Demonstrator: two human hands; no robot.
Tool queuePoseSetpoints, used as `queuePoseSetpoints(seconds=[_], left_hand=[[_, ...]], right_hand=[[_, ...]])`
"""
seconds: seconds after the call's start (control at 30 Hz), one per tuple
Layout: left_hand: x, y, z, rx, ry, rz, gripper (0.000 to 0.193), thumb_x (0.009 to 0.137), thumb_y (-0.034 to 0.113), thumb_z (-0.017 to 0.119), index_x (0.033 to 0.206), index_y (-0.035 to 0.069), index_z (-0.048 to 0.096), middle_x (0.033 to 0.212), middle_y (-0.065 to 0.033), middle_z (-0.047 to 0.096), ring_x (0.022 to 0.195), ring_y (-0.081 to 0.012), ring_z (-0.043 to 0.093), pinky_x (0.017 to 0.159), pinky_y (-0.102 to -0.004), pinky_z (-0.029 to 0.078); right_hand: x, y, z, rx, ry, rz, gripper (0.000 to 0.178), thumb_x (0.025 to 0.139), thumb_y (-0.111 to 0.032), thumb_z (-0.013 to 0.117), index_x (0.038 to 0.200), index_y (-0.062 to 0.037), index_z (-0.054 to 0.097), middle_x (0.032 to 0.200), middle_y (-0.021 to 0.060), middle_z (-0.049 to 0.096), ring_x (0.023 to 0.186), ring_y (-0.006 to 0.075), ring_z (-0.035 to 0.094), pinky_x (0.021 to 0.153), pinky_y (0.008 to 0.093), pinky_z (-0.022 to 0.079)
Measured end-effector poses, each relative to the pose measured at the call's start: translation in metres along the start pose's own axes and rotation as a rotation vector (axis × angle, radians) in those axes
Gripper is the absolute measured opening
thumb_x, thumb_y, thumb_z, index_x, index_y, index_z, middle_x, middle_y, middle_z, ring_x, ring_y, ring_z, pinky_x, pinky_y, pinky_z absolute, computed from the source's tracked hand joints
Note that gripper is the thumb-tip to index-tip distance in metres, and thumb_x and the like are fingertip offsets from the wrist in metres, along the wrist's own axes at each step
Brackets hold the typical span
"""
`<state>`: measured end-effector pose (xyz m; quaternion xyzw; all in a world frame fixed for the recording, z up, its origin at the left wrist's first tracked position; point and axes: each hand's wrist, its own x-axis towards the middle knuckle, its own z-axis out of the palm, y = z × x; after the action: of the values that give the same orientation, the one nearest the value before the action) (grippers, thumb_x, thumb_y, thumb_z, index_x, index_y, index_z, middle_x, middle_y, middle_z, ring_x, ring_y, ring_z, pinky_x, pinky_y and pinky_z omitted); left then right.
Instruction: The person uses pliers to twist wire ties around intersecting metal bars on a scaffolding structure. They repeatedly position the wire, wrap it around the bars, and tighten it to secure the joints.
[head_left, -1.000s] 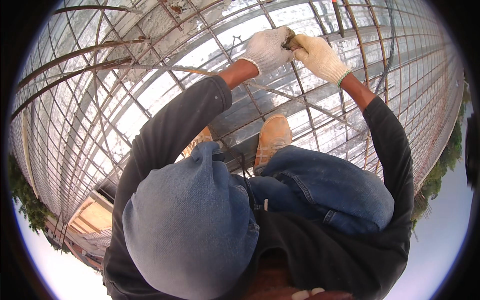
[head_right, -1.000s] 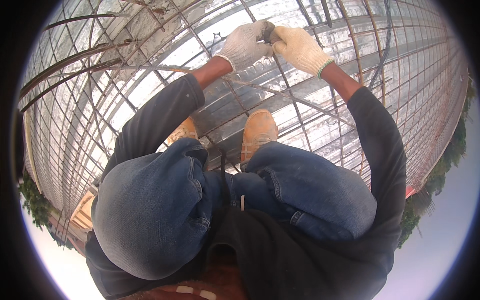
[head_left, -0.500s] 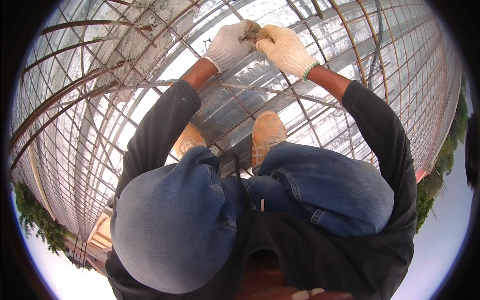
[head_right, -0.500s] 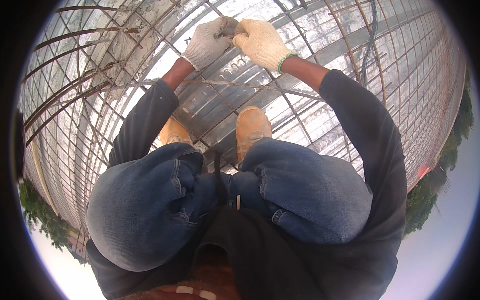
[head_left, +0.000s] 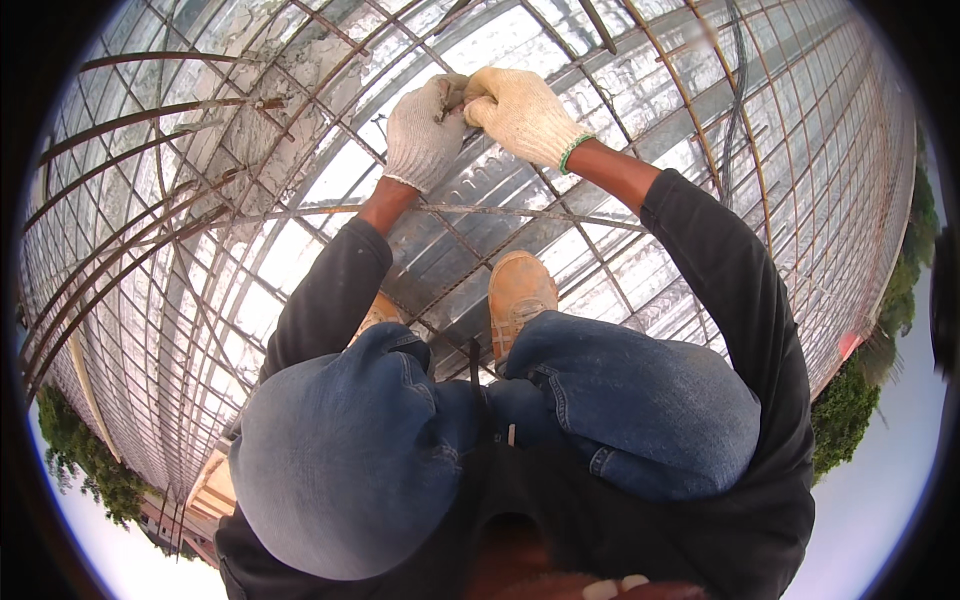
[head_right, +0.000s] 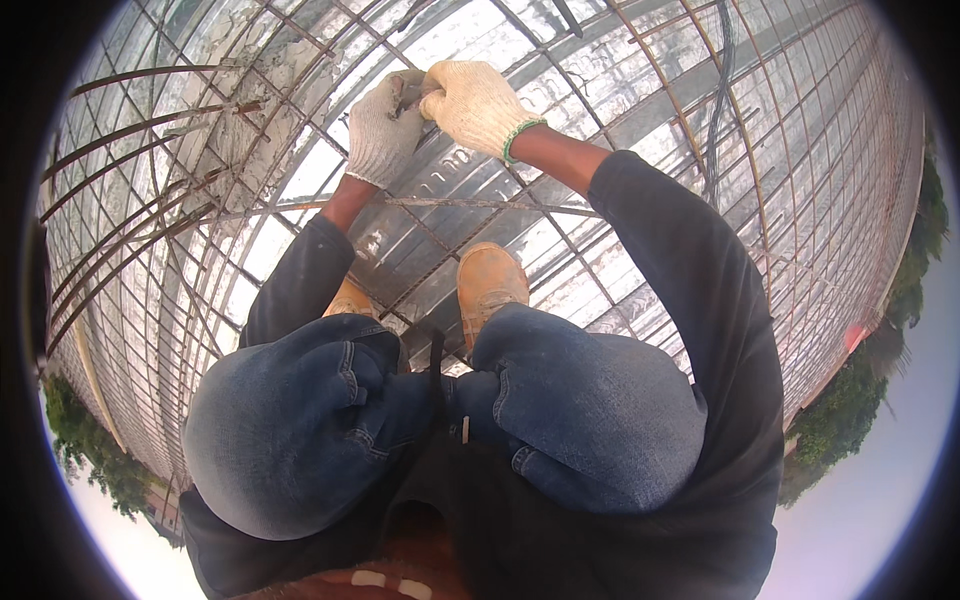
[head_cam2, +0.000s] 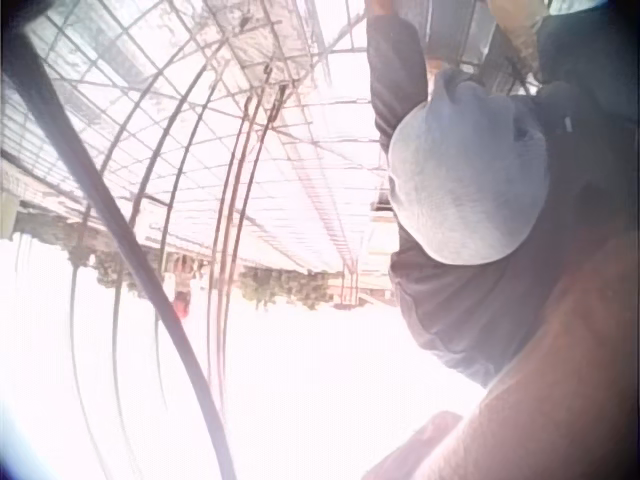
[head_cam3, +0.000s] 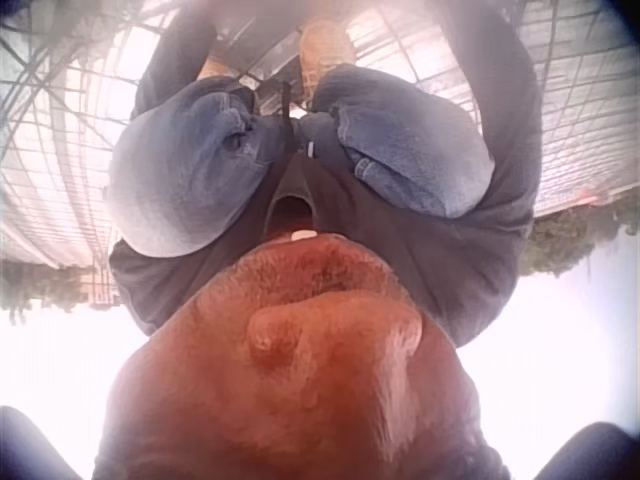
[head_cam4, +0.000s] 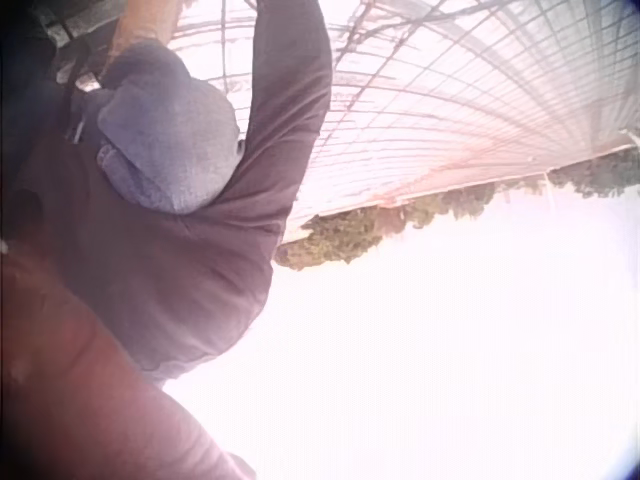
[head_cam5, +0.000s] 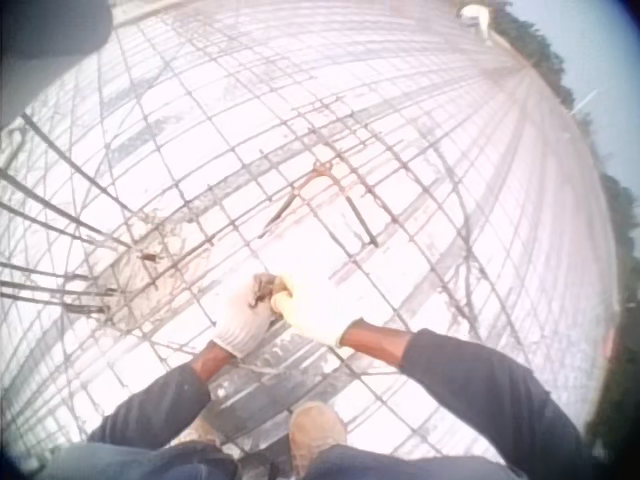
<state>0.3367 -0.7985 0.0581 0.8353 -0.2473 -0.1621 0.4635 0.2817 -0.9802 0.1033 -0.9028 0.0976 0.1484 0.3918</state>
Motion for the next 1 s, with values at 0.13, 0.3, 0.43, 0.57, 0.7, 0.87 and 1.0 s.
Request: queuePoseSetpoints(seconds=[0.13, 0.3, 0.43, 0.57, 0.7, 0.87, 1.0], left_hand=[[-0.001, 0.010, -0.002, -0.027, -0.010, -0.076, 0.025, 0.095, 0.012, 0.079, 0.119, 0.008, 0.082, 0.100, -0.0150, 0.084, 0.092, -0.0344, 0.081, 0.085, -0.0462, 0.062], [-0.015, 0.008, 0.001, 0.076, 0.072, 0.145, 0.016, 0.089, 0.013, 0.081, 0.104, 0.009, 0.084, 0.090, -0.0122, 0.081, 0.086, -0.0339, 0.077, 0.084, -0.0458, 0.059], [-0.023, -0.001, 0.000, 0.063, 0.041, 0.144, 0.015, 0.088, 0.013, 0.081, 0.102, 0.009, 0.083, 0.087, -0.0129, 0.079, 0.088, -0.0340, 0.076, 0.085, -0.0466, 0.058], [-0.022, -0.001, 0.001, 0.049, -0.023, 0.166, 0.015, 0.089, 0.014, 0.081, 0.103, 0.008, 0.083, 0.085, -0.0127, 0.077, 0.086, -0.0342, 0.076, 0.084, -0.0466, 0.058], [-0.021, -0.002, 0.000, -0.023, 0.013, 0.008, 0.020, 0.089, 0.016, 0.082, 0.107, 0.008, 0.082, 0.086, -0.0121, 0.078, 0.084, -0.0333, 0.076, 0.080, -0.0467, 0.058], [-0.009, 0.014, -0.015, -0.182, -0.120, -0.213, 0.030, 0.097, 0.021, 0.076, 0.122, 0.006, 0.082, 0.105, -0.0117, 0.085, 0.095, -0.0236, 0.079, 0.088, -0.0380, 0.061], [-0.007, -0.002, -0.044, -0.353, -0.225, -0.298, 0.037, 0.102, 0.025, 0.073, 0.131, 0.002, 0.080, 0.117, -0.0078, 0.085, 0.104, -0.0138, 0.076, 0.095, -0.0332, 0.060]], right_hand=[[0.003, -0.015, -0.054, -0.086, -0.161, 0.084, 0.062, 0.109, -0.057, 0.061, 0.111, -0.0004, 0.084, 0.098, 0.0273, 0.079, 0.097, 0.0429, 0.078, 0.089, 0.0539, 0.058], [0.039, 0.058, -0.106, -0.613, 0.606, -0.123, 0.044, 0.105, -0.037, 0.077, 0.132, -0.0021, 0.080, 0.113, 0.0163, 0.086, 0.104, 0.0283, 0.083, 0.095, 0.0400, 0.061], [0.052, 0.032, -0.109, -0.232, 0.370, 0.181, 0.045, 0.104, -0.032, 0.071, 0.138, -0.0029, 0.072, 0.130, 0.0260, 0.076, 0.124, 0.0410, 0.073, 0.107, 0.0505, 0.057], [0.074, 0.083, -0.102, -0.018, 0.454, 0.107, 0.037, 0.109, -0.033, 0.067, 0.128, -0.0018, 0.074, 0.117, 0.0237, 0.080, 0.105, 0.0388, 0.077, 0.092, 0.0501, 0.059], [0.052, 0.065, -0.090, 0.349, 0.584, -0.062, 0.027, 0.111, -0.025, 0.064, 0.109, -0.0022, 0.078, 0.091, 0.0159, 0.077, 0.083, 0.0252, 0.071, 0.078, 0.0421, 0.058], [-0.018, 0.054, -0.140, 0.525, 0.475, -0.149, 0.047, 0.116, -0.036, 0.068, 0.146, 0.0006, 0.074, 0.119, 0.0090, 0.079, 0.102, 0.0181, 0.071, 0.095, 0.0358, 0.057], [-0.054, 0.023, -0.142, 0.972, 0.608, -0.047, 0.053, 0.120, -0.042, 0.061, 0.142, 0.0036, 0.074, 0.141, 0.0202, 0.075, 0.128, 0.0299, 0.073, 0.117, 0.0445, 0.056]])
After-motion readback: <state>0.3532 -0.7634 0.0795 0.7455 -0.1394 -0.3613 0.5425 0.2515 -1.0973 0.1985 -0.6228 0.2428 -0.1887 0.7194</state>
